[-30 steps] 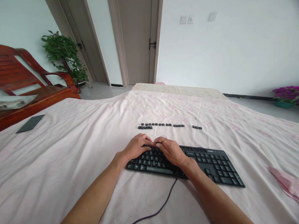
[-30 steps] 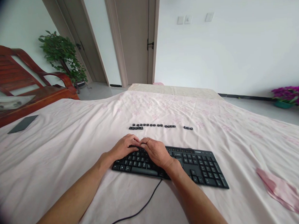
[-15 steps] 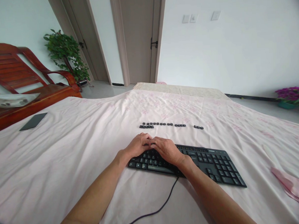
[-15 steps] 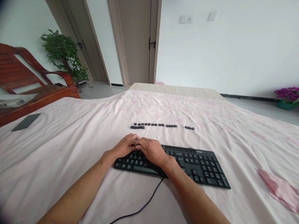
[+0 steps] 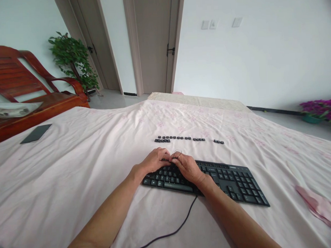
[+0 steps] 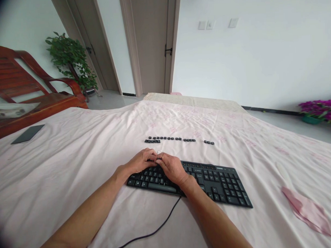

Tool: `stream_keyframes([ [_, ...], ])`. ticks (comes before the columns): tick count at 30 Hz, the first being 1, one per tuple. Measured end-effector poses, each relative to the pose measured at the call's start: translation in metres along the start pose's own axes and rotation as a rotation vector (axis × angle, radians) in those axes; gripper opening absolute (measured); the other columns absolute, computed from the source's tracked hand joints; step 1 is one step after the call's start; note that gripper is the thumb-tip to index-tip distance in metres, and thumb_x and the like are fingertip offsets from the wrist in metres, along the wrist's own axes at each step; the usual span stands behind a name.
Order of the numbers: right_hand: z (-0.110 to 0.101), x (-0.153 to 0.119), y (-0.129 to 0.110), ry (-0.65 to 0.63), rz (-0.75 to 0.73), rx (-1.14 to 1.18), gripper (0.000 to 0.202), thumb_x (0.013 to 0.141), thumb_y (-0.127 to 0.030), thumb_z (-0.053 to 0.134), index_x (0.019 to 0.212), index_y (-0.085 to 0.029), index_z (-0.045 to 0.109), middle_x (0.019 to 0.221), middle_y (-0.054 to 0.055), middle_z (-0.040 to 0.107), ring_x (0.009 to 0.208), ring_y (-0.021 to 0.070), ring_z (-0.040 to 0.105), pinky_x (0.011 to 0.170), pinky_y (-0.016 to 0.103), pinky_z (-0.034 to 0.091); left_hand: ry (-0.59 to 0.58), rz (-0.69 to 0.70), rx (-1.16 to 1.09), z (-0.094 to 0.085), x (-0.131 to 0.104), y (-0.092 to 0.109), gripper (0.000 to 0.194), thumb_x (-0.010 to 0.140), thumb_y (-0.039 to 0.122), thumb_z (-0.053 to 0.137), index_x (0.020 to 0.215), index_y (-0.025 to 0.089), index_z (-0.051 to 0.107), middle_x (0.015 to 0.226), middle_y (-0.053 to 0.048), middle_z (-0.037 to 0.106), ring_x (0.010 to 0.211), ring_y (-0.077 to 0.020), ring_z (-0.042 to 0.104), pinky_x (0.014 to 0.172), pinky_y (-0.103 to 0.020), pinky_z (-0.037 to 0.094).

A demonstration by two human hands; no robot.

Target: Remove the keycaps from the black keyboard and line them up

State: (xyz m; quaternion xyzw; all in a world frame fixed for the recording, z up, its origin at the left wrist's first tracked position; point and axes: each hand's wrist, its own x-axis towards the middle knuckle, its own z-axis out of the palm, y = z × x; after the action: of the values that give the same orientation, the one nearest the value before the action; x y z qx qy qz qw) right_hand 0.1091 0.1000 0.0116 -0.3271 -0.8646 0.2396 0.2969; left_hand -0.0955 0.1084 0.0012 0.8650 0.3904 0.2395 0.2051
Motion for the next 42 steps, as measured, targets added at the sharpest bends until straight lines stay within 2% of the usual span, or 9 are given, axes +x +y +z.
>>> stream_keyframes([
  [4, 0.0, -0.003, -0.002, 0.029, -0.062, -0.028, 0.024, 0.1, -0.03, 0.037, 0.093, -0.022, 0.059, 0.091, 0.004, 0.066, 0.085, 0.0174, 0.062, 0.081, 0.03, 0.048, 0.011, 0.035, -0.026, 0.0, 0.0, 0.002, 0.015, 0.085, 0.034, 0.064, 0.093, 0.024, 0.071, 0.095, 0.0, 0.066, 0.091, -0.0168, 0.056, 0.087, -0.03, 0.04],
  [10, 0.002, -0.008, 0.0, 0.081, -0.103, -0.044, 0.026, 0.1, -0.03, 0.036, 0.093, -0.022, 0.06, 0.088, 0.006, 0.065, 0.084, 0.0189, 0.062, 0.08, 0.034, 0.05, 0.021, 0.039, 0.055, 0.003, 0.0, 0.005, 0.018, 0.086, 0.037, 0.062, 0.093, 0.025, 0.071, 0.097, -0.001, 0.068, 0.093, -0.0182, 0.057, 0.087, -0.032, 0.039],
  [16, 0.002, -0.009, 0.0, 0.188, -0.114, 0.065, 0.022, 0.099, -0.027, 0.038, 0.093, -0.022, 0.058, 0.088, 0.005, 0.065, 0.083, 0.0174, 0.062, 0.08, 0.033, 0.05, 0.041, 0.076, 0.041, 0.004, 0.001, 0.01, 0.017, 0.088, 0.035, 0.059, 0.094, 0.023, 0.069, 0.093, 0.0, 0.069, 0.092, -0.0169, 0.059, 0.089, -0.032, 0.038],
  [24, -0.001, -0.007, -0.002, 0.177, -0.006, 0.018, 0.023, 0.099, -0.029, 0.037, 0.094, -0.022, 0.058, 0.088, 0.004, 0.066, 0.085, 0.0181, 0.063, 0.081, 0.032, 0.049, 0.067, -0.056, 0.021, 0.006, -0.001, 0.015, 0.016, 0.08, 0.027, 0.068, 0.095, 0.021, 0.069, 0.092, 0.0, 0.07, 0.087, -0.0173, 0.062, 0.085, -0.03, 0.044],
  [29, 0.0, -0.009, -0.004, 0.266, 0.004, 0.037, 0.022, 0.099, -0.029, 0.037, 0.093, -0.023, 0.058, 0.089, 0.004, 0.066, 0.085, 0.0183, 0.063, 0.081, 0.031, 0.048, 0.1, -0.121, -0.058, 0.006, -0.002, 0.02, 0.039, 0.077, 0.023, 0.071, 0.115, 0.027, 0.064, 0.094, 0.002, 0.071, 0.089, -0.0172, 0.063, 0.085, -0.03, 0.047],
  [32, -0.001, -0.011, -0.005, 0.365, 0.065, 0.029, 0.024, 0.099, -0.029, 0.036, 0.094, -0.022, 0.059, 0.089, 0.004, 0.066, 0.084, 0.0184, 0.063, 0.08, 0.031, 0.047, 0.108, -0.15, -0.096, 0.007, -0.003, 0.021, 0.047, 0.078, 0.022, 0.069, 0.123, 0.031, 0.059, 0.095, 0.004, 0.071, 0.09, -0.0164, 0.064, 0.087, -0.03, 0.047],
  [36, -0.003, -0.012, -0.003, 0.517, 0.187, 0.06, 0.027, 0.098, -0.033, 0.036, 0.094, -0.021, 0.06, 0.084, 0.004, 0.065, 0.078, 0.018, 0.061, 0.075, 0.031, 0.047, 0.111, -0.135, -0.034, 0.008, -0.003, 0.022, 0.036, 0.083, 0.027, 0.066, 0.119, 0.029, 0.062, 0.096, 0.002, 0.072, 0.089, -0.0164, 0.064, 0.087, -0.029, 0.048],
  [39, -0.004, -0.013, -0.001, 0.544, 0.215, 0.085, 0.028, 0.098, -0.034, 0.038, 0.095, -0.02, 0.061, 0.076, 0.003, 0.061, 0.071, 0.017, 0.058, 0.068, 0.03, 0.046, 0.115, -0.089, 0.088, 0.009, -0.002, 0.022, 0.033, 0.086, 0.032, 0.062, 0.119, 0.028, 0.063, 0.095, -0.001, 0.072, 0.088, -0.0176, 0.064, 0.085, -0.03, 0.048],
  [42, -0.004, -0.014, 0.001, 0.585, 0.238, 0.117, 0.027, 0.098, -0.034, 0.038, 0.096, -0.02, 0.061, 0.067, 0.0, 0.054, 0.06, 0.015, 0.052, 0.059, 0.028, 0.042, 0.129, -0.044, 0.135, 0.009, -0.001, 0.021, 0.024, 0.087, 0.034, 0.061, 0.108, 0.025, 0.068, 0.096, -0.002, 0.073, 0.088, -0.0181, 0.064, 0.083, -0.031, 0.048],
])
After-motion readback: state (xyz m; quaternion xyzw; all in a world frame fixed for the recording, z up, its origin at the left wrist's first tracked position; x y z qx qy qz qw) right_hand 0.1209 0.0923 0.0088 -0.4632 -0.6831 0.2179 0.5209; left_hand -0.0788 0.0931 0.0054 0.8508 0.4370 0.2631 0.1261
